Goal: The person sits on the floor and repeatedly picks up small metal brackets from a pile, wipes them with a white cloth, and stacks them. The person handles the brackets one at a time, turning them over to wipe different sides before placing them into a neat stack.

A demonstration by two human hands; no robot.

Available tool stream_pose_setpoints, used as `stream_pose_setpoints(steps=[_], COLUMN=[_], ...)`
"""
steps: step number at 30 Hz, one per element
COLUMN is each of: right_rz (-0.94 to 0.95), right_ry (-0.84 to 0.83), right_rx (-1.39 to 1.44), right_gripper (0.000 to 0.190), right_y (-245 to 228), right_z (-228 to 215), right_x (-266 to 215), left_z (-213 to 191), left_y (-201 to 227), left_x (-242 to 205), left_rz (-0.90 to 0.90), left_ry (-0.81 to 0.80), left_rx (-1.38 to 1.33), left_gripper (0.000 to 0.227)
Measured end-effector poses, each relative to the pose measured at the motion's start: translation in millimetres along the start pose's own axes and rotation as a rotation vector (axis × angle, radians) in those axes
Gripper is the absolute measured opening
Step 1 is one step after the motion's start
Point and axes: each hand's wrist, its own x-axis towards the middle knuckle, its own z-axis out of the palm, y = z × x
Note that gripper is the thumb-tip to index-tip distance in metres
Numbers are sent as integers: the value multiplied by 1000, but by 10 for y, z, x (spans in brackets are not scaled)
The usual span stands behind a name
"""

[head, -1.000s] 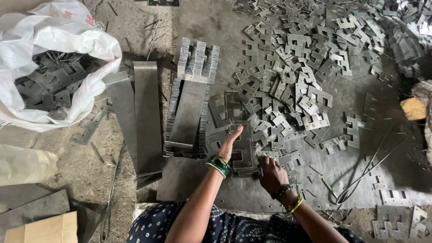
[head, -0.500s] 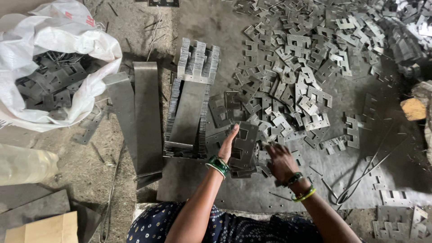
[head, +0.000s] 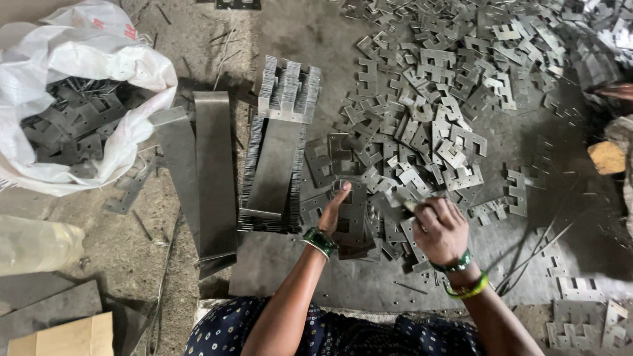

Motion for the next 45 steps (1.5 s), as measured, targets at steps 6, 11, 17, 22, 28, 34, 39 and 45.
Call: stream_pose_setpoints(steps=[6,11,17,22,28,34,39,45], right_rz=[-262,-45,-14,-158,-135,-25,-64,-89], right_ry=[-474,-990,-961,-899,-909,-971,-1002,-734], right_rx=[-177,-88,-57,-87,-91,-133,-158,23], right_gripper=[30,45,49,36,46,47,32,57], right_y=[-77,-175,-33,5,-28,-156,81,16], right_z=[721,1060,970,1390,1588,1281,1206,1332], right_x=[204,328,213,16,222,659,634,243], left_z=[-159,-260,-298,-282,-277,-197,-39,54], left_y=[-65,-182,-202,-211,-207,-4,254,252], left_x=[153,283,289,314,317,162,-74,-153], left_rz=[195,298,294,371,395,323,286,219], left_ry=[-65,-13,21,12,83,182,238,154], left_rx=[146,252,238,138,38,78,72,-152], left_gripper=[101,96,89,89,90,101,101,85])
